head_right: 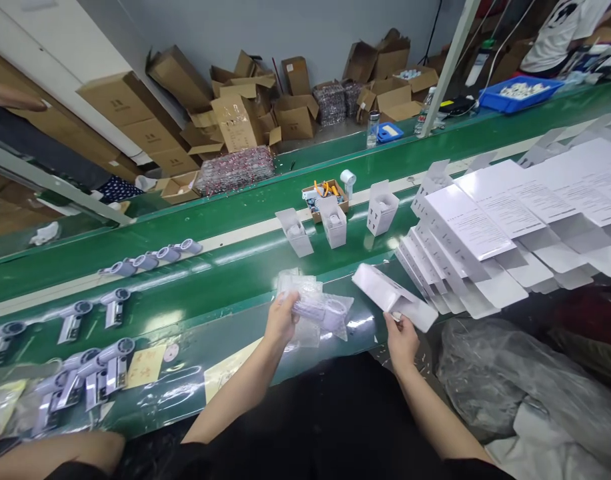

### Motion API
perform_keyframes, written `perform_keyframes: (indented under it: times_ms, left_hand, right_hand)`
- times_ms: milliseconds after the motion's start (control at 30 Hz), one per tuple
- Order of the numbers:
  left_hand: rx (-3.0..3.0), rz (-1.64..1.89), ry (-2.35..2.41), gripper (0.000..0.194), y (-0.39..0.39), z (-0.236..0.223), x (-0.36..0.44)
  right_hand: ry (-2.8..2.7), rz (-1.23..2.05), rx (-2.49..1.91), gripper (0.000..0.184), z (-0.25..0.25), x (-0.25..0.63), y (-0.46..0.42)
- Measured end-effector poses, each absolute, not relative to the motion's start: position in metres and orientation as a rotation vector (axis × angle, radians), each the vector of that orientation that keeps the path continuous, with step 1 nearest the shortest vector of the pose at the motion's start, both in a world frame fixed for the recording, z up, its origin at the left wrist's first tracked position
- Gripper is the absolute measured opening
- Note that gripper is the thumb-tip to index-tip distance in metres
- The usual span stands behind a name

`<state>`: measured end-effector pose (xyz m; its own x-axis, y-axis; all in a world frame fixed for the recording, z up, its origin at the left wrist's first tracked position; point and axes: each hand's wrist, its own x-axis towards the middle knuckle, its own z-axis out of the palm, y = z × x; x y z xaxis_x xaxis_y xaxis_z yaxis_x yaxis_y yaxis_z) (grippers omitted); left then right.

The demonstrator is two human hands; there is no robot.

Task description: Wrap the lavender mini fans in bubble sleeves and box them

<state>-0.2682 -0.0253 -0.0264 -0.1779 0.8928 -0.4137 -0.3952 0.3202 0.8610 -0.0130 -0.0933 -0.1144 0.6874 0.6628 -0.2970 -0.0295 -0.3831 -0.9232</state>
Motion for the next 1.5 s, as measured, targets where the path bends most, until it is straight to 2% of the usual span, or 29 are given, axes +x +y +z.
perform_keyframes:
  times_ms: [100, 200, 267, 467, 633, 767, 867, 1000, 1100, 1167, 1300, 1400, 1500]
  left_hand:
    - [0.325, 1.318, 1.159, 0.037, -0.022, -0.017, -0.279]
    - [0.253, 1.339, 1.043, 0.039, -0.016, -0.005, -0.273]
    - [0.294, 1.349, 1.012, 0.041, -0.009, 0.0, -0.265]
    - [0.532, 1.56, 1.266, 0.044, 0.015, -0.004, -0.262]
    - [1.306, 1.449, 1.603, 0.033, -0.002, 0.005, -0.261]
    - [1.817, 1.224, 1.608, 0.027, -0.02, 0.029, -0.252]
    - [1.606, 1.041, 1.599, 0.027, -0.01, 0.038, -0.256]
    - [1.055, 1.061, 1.6, 0.031, 0.019, 0.027, -0.267]
    - [0.903, 1.093, 1.603, 0.032, 0.032, 0.022, -0.265]
    - [1.101, 1.13, 1.716, 0.028, 0.034, 0.025, -0.258]
    - [1.887, 1.154, 1.999, 0.02, 0.03, 0.034, -0.24]
    - [2.202, 0.997, 2.081, 0.024, 0.021, 0.031, -0.22]
    - [2.397, 0.77, 1.912, 0.027, 0.01, 0.019, -0.195]
  right_hand:
    - [-1.097, 0.626, -1.804, 0.032, -0.092, -0.016, -0.092]
    - [-1.793, 0.383, -1.579, 0.018, -0.075, -0.028, -0.066]
    - [-1.93, 0.361, -1.471, 0.017, -0.07, -0.039, -0.044]
    - [-1.95, 0.416, -1.349, 0.03, -0.075, -0.063, -0.008]
    - [-1.855, 0.438, -1.327, 0.034, -0.086, -0.055, -0.007]
    - [-1.771, 0.509, -1.361, 0.063, -0.088, -0.042, -0.003]
    - [-1.83, 0.572, -1.293, 0.075, -0.085, -0.037, 0.005]
    - [-1.881, 0.615, -1.296, 0.071, -0.081, -0.038, 0.016]
    - [-1.92, 0.633, -1.302, 0.069, -0.082, -0.039, 0.02]
    - [-1.955, 0.598, -1.275, 0.068, -0.085, -0.04, 0.02]
    - [-1.956, 0.537, -1.249, 0.064, -0.092, -0.046, 0.018]
    - [-1.952, 0.499, -1.204, 0.063, -0.097, -0.051, 0.017]
    - [-1.951, 0.476, -1.153, 0.059, -0.101, -0.049, 0.015]
